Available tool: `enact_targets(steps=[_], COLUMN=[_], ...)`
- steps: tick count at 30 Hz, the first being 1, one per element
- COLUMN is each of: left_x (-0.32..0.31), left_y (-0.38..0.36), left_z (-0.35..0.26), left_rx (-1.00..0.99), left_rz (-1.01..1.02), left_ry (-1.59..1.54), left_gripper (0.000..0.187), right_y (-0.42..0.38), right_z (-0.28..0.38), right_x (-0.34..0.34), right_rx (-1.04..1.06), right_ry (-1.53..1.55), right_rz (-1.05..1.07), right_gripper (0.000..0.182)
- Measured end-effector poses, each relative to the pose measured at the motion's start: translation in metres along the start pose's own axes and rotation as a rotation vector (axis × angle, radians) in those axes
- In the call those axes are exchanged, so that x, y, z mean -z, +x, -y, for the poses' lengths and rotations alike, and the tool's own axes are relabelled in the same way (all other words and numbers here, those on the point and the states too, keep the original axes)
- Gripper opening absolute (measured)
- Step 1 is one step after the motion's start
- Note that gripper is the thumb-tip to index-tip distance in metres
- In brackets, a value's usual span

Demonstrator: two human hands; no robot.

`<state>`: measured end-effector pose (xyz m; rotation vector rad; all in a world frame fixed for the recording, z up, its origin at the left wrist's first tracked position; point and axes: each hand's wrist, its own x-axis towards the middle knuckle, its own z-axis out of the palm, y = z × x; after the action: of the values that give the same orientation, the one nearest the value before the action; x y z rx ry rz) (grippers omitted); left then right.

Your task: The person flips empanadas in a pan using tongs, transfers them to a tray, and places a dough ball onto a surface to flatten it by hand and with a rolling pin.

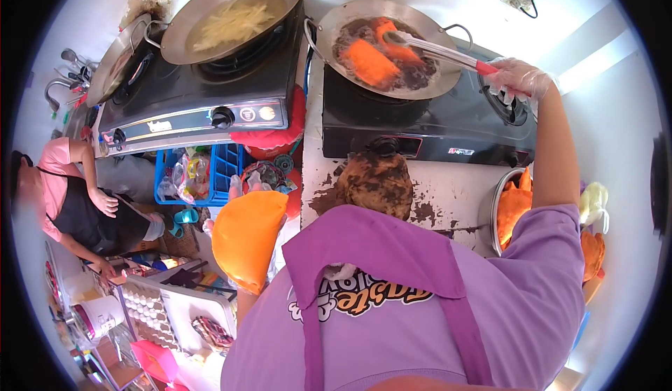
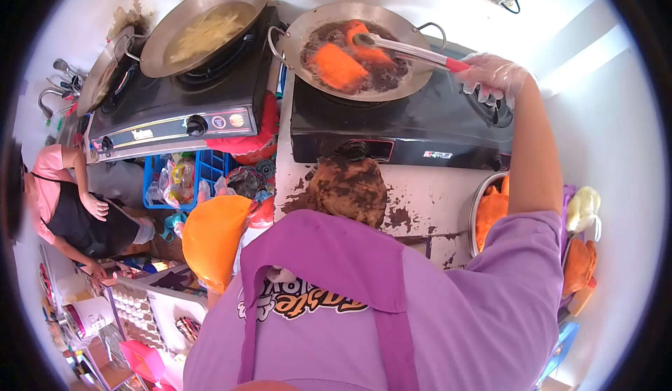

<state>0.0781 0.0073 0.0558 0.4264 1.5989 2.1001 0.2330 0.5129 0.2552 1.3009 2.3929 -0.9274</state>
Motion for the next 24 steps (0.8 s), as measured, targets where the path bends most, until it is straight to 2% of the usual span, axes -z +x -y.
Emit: enact_targets(steps=[2,4,8,11,13,16,20,24], left_x=[0.001,-0.003,0.008,0.011,0.011,0.010,0.013,0.016], left_y=[-0.002,-0.003,-0.007,-0.003,0.001,0.002,0.013,0.007], left_z=[0.003,0.007,0.009,0.010,0.011,0.013,0.012,0.014], left_rx=[-0.029,-0.055,-0.109,-0.149,-0.174,-0.215,-0.275,-0.328], left_rz=[-0.004,-0.005,-0.005,-0.003,0.004,0.023,0.048,0.065], left_ry=[0.068,0.137,0.286,0.401,0.478,0.596,0.753,0.908], left_gripper=[0.051,0.052,0.054,0.055,0.056,0.058,0.060,0.062], right_y=[0.019,0.032,0.041,0.049,0.055,0.052,0.054,0.047], right_z=[-0.006,-0.009,-0.002,-0.001,-0.002,0.007,-0.002,-0.012], right_x=[0.009,0.009,0.011,0.012,0.008,0.004,0.004,0.003], right_rx=[-0.028,0.033,0.072,0.012,0.095,0.088,0.092,0.178], right_ry=[0.042,0.126,0.125,0.098,0.091,0.001,0.071,0.050], right_rz=[0.041,0.089,0.124,0.126,0.176,0.123,0.099,0.043], right_gripper=[0.041,0.033,0.031,0.030,0.031,0.030,0.028,0.038])
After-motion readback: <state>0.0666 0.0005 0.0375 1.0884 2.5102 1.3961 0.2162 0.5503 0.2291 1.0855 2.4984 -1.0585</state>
